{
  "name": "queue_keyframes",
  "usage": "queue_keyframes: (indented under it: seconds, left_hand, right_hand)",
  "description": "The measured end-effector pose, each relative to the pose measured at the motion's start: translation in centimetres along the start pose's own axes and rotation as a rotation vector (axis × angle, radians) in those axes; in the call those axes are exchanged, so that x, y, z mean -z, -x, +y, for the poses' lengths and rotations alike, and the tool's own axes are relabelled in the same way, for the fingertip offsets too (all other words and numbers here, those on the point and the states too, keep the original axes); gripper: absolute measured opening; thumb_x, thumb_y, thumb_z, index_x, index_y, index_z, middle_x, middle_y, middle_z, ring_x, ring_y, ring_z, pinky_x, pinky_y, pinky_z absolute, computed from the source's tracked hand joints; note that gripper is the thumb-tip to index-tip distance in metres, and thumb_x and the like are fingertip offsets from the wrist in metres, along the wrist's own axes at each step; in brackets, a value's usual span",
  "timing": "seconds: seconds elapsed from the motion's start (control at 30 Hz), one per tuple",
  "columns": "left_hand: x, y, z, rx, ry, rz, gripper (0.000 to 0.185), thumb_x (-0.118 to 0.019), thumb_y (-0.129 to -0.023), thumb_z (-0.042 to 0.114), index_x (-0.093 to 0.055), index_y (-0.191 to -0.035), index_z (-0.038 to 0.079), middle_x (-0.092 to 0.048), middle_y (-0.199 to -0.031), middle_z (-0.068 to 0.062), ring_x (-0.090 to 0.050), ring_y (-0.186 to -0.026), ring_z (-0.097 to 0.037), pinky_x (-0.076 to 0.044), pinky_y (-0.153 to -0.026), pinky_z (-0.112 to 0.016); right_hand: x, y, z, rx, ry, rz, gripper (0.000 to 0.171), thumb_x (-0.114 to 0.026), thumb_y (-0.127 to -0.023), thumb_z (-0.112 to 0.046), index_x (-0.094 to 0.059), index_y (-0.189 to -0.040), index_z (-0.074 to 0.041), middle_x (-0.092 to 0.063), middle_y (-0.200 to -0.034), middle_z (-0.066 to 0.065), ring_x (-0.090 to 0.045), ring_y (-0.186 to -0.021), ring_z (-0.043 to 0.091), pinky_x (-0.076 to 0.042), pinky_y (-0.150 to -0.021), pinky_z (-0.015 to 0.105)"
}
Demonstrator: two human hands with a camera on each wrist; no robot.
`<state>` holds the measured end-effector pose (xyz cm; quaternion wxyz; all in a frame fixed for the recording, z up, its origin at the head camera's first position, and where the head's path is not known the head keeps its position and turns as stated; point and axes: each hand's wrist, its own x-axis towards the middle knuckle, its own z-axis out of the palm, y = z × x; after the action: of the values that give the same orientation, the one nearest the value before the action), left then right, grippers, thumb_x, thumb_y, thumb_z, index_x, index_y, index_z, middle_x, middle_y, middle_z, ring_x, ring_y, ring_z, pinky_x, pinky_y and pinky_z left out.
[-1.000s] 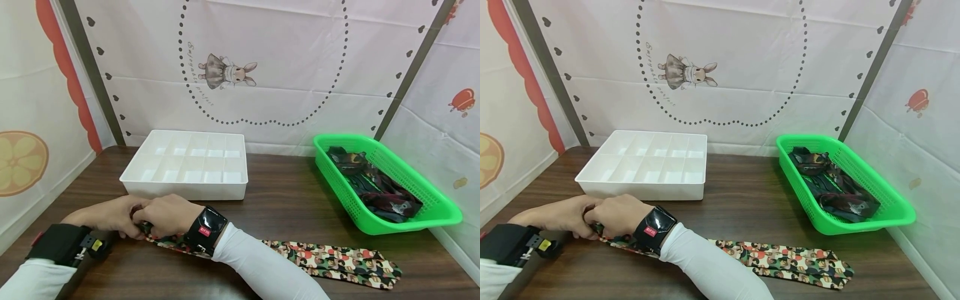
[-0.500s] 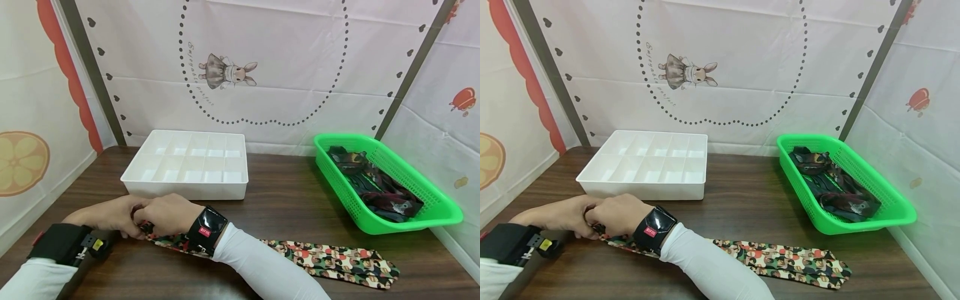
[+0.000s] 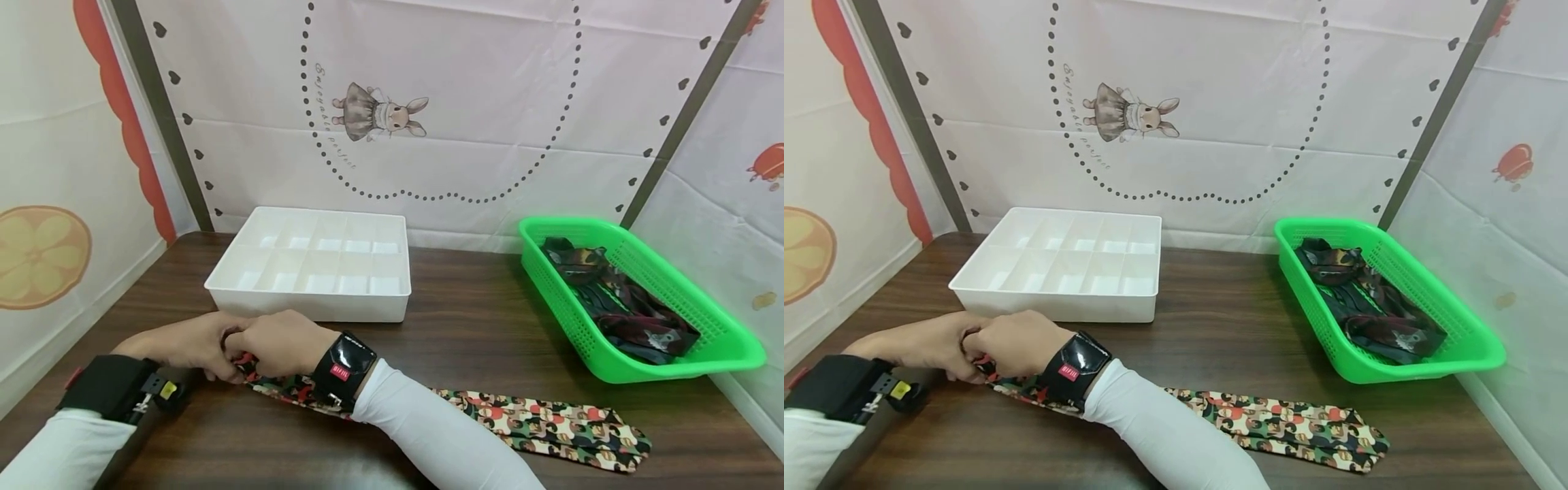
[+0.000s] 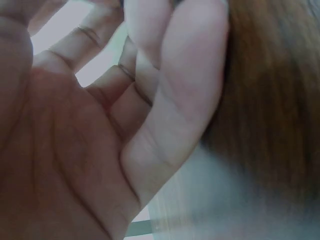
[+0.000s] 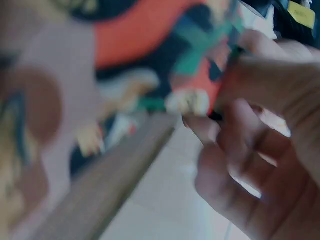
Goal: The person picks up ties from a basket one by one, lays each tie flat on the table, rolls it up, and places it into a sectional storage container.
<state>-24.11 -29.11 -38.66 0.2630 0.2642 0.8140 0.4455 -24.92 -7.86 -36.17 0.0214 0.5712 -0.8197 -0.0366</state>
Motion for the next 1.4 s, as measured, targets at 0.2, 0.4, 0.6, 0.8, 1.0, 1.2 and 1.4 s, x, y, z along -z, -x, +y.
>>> queue_keyframes:
  seconds: [0.2, 0.4, 0.6, 0.8, 1.0, 1.2, 1.4]
  left_hand:
    - [0.3, -0.6, 0.7, 0.026, -0.022, 0.003, 0.05, -0.082, -0.081, -0.002, -0.06, -0.126, -0.002, -0.066, -0.096, -0.012, -0.063, -0.066, -0.014, -0.053, -0.054, -0.026]
    - [0.4, -0.4, 0.4, -0.019, 0.002, -0.002, 0.043, -0.084, -0.084, 0.004, -0.063, -0.122, 0.0, -0.068, -0.092, -0.011, -0.063, -0.065, -0.014, -0.054, -0.052, -0.028]
    - [0.1, -0.2, -0.1, -0.044, -0.021, -0.006, 0.042, -0.081, -0.085, -0.001, -0.064, -0.122, 0.005, -0.071, -0.091, -0.007, -0.064, -0.066, -0.013, -0.054, -0.052, -0.028]
    - [0.1, -0.2, -0.2, -0.04, -0.016, 0.002, 0.042, -0.082, -0.084, 0.0, -0.063, -0.122, 0.003, -0.071, -0.092, -0.007, -0.063, -0.066, -0.013, -0.054, -0.052, -0.028]
    - [0.0, -0.1, -0.4, -0.047, -0.001, 0.03, 0.043, -0.085, -0.085, 0.004, -0.064, -0.122, 0.003, -0.069, -0.088, -0.006, -0.063, -0.062, -0.013, -0.055, -0.049, -0.03]
    - [-0.1, -0.1, -0.6, -0.072, -0.016, 0.014, 0.047, -0.082, -0.083, -0.001, -0.063, -0.126, 0.003, -0.071, -0.091, -0.007, -0.065, -0.064, -0.012, -0.055, -0.051, -0.028]
    - [0.0, -0.2, -0.4, -0.045, 0.008, 0.011, 0.046, -0.083, -0.084, 0.001, -0.063, -0.124, 0.002, -0.071, -0.092, -0.011, -0.064, -0.064, -0.013, -0.054, -0.051, -0.027]
  right_hand:
    - [0.7, 0.4, 0.7, -0.006, -0.046, -0.025, 0.028, -0.075, -0.094, -0.012, -0.075, -0.115, -0.03, -0.06, -0.09, -0.012, -0.054, -0.08, 0.003, -0.046, -0.064, 0.022]
    - [0.1, 0.4, 0.1, -0.006, 0.026, 0.057, 0.012, -0.075, -0.097, -0.017, -0.067, -0.101, -0.026, -0.053, -0.077, -0.013, -0.052, -0.07, 0.002, -0.045, -0.057, 0.021]
    - [0.0, 0.0, -0.2, -0.02, 0.0, 0.001, 0.015, -0.078, -0.097, -0.027, -0.071, -0.11, -0.03, -0.059, -0.085, -0.016, -0.056, -0.078, -0.001, -0.049, -0.063, 0.023]
    - [0.2, 0.0, -0.3, -0.021, 0.02, -0.004, 0.015, -0.078, -0.098, -0.03, -0.073, -0.112, -0.029, -0.062, -0.088, -0.016, -0.059, -0.081, -0.001, -0.053, -0.067, 0.023]
    - [-0.2, 0.1, -0.2, -0.009, 0.066, 0.085, 0.019, -0.078, -0.096, -0.027, -0.068, -0.111, -0.023, -0.063, -0.09, -0.015, -0.058, -0.075, -0.001, -0.05, -0.063, 0.021]
    - [0.1, 0.0, -0.3, -0.016, 0.007, -0.009, 0.023, -0.077, -0.095, -0.023, -0.071, -0.116, -0.029, -0.06, -0.089, -0.015, -0.056, -0.079, 0.0, -0.05, -0.065, 0.022]
    - [-0.3, 0.2, -0.3, -0.001, 0.048, 0.071, 0.015, -0.079, -0.096, -0.027, -0.07, -0.108, -0.029, -0.059, -0.09, -0.016, -0.055, -0.076, -0.002, -0.048, -0.062, 0.02]
